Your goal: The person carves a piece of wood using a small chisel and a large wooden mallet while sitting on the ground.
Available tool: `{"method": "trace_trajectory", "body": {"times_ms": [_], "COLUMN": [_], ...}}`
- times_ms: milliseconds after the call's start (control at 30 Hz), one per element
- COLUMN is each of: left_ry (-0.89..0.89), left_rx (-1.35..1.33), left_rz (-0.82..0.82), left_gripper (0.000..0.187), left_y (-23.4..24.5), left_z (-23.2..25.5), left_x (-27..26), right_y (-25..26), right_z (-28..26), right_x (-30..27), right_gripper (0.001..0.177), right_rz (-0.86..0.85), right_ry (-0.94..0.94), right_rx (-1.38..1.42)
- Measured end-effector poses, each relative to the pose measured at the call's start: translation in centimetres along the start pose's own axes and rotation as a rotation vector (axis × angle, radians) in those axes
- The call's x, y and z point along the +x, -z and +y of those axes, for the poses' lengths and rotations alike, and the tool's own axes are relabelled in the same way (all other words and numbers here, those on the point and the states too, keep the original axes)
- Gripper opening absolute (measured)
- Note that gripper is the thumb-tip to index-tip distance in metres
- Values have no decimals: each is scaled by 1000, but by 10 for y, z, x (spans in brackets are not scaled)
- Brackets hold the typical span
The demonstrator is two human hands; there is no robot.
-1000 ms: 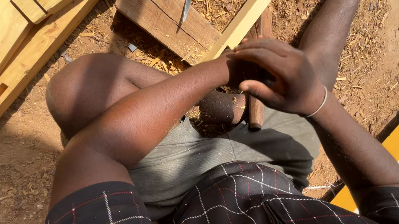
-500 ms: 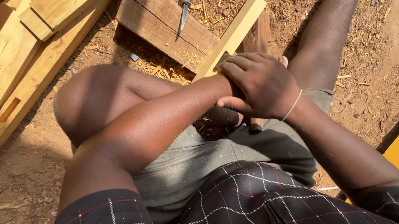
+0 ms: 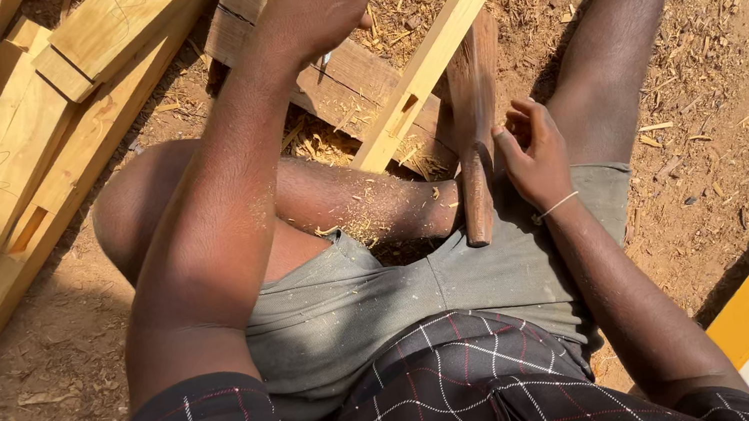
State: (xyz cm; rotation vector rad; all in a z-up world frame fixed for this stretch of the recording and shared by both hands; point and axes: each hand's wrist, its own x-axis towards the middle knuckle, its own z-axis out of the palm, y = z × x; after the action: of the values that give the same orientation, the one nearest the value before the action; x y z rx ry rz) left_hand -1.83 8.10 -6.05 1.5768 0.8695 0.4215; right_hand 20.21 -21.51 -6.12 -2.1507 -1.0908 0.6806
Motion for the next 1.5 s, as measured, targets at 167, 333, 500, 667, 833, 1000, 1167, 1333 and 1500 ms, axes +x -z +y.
{"method": "trace_trajectory", "body": {"times_ms": [167,333,500,667,833,1000,1167,1333,1500], "left_ry": [54,66,-212,91,114,273,646,510,309], "left_rx": [529,528,1101,1169,1169,920,369,-509,-863], "left_rz": [256,268,313,55,209,183,-71,-355,-460], "left_gripper": [30,39,24,42,69,53,47,54,56], "left_y": [-14,-30,-42,-61,-71,-75,-50,-59,-54], "left_z": [-68,-102,-100,-94,-103,-115,-97,-73,-31], "left_x": [34,43,25,35,49,60,62,48,34], "right_y": [-31,-32,-30,-7,20,4,-5,-4,-4], "right_z": [11,14,28,30,22,7,2,2,3], "right_x": [14,25,29,39,16,22,29,35,33], "right_gripper": [97,109,111,90,64,63,74,75,74], "right_rz": [-91,-280,-247,-242,-370,-435,-454,-452,-431], "right_ry": [349,213,282,-288,-620,-572,-662,-655,-645], "right_rx": [-543,-573,-463,306,1390,1038,930,938,997]}}
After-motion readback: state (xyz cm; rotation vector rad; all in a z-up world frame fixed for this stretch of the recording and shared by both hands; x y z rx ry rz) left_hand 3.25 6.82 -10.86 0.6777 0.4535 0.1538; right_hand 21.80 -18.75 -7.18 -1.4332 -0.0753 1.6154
